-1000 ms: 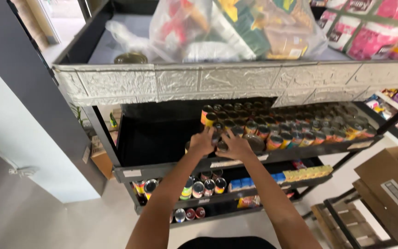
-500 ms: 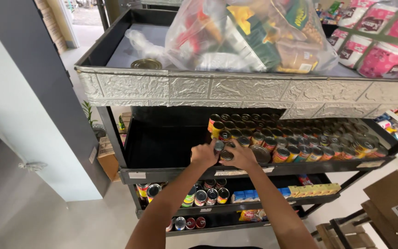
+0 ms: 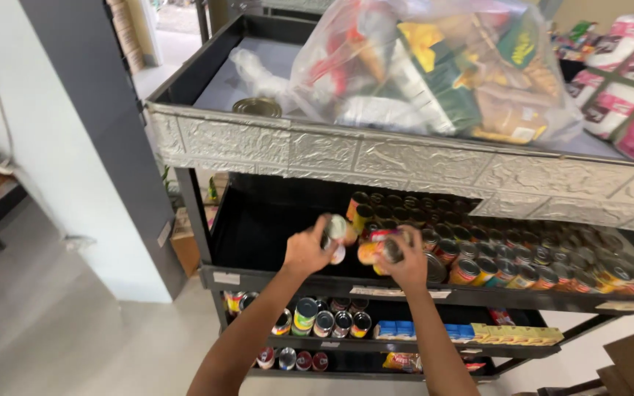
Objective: The person picks up several cans from a shelf, places them into a cardboard box, and then rearranges cans on the shelf by hand.
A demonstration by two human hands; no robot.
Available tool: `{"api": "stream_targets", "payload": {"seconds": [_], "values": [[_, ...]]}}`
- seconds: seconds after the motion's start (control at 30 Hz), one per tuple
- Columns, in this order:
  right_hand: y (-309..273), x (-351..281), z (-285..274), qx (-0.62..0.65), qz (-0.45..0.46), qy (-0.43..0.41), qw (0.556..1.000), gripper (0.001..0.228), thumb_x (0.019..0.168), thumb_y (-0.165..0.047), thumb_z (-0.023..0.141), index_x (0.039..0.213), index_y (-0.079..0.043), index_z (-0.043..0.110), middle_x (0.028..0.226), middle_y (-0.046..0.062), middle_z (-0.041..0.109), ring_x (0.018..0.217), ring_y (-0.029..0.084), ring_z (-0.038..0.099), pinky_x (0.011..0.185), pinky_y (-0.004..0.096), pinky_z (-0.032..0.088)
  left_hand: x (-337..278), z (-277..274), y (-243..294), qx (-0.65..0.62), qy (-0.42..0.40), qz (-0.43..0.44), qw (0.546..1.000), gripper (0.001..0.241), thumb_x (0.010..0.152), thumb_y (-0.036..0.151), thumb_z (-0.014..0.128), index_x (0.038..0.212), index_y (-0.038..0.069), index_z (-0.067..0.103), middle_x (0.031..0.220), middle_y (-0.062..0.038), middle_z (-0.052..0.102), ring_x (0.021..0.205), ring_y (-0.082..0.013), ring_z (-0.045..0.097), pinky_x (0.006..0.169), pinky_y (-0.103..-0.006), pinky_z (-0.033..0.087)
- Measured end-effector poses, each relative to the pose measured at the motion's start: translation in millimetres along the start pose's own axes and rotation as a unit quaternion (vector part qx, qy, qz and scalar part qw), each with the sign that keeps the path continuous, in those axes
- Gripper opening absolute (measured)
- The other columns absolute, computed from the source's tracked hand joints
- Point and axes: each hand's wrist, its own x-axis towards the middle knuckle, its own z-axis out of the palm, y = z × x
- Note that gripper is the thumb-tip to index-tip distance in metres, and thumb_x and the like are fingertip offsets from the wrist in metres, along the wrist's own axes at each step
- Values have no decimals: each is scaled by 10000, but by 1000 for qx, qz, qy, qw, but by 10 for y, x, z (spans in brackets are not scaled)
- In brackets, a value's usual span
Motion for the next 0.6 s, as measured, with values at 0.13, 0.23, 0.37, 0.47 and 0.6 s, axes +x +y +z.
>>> {"api": "stream_targets", "payload": {"seconds": [0.13, 0.23, 0.37, 0.47, 0.6], "values": [[126, -96, 167, 144, 42, 114, 982, 407, 828, -272, 811, 1178, -99, 698, 1344, 112, 582, 1209, 317, 581, 1063, 450, 487, -129, -27, -152, -248, 34, -180, 951, 574, 921, 484, 670, 1413, 230, 521, 876, -149, 753, 789, -312, 732, 686, -451, 586], [-133, -115, 89, 207, 44, 124, 969, 374, 854, -206, 780, 1197, -86, 691, 1353, 113, 611, 1259, 315, 566, 1153, 445, 443, -431, 118, -391, -538, 111, -215, 807, 473, 983, 360, 662, 1398, 172, 539, 1027, -96, 722, 891, -216, 713, 751, -389, 598], [-1010, -28, -229, 183, -23, 42, 982, 435, 751, -238, 823, 1133, -67, 707, 1347, 150, 559, 1255, 338, 569, 1094, 451, 461, -1120, -8, -504, -704, 177, -207, 655, 412, 1013, 268, 633, 1385, 132, 520, 1163, -57, 679, 993, -168, 688, 816, -353, 605], [-1587, -54, -183, 243, -48, -26, 968, 467, 760, -328, 826, 1125, -63, 704, 1357, 158, 561, 1244, 343, 567, 1092, 459, 460, -1739, -476, -305, -721, 195, -263, 611, 440, 1024, 315, 599, 1402, 120, 485, 1165, -79, 674, 984, -192, 696, 801, -377, 609], [-2231, -221, 119, 363, -112, -91, 921, 466, 805, -407, 817, 1126, -91, 696, 1362, 156, 546, 1262, 343, 561, 1114, 463, 450, -2681, -916, -291, -730, 254, -305, 556, 484, 1038, 375, 535, 1435, 110, 453, 1178, -115, 678, 969, -222, 720, 794, -395, 624]]}}
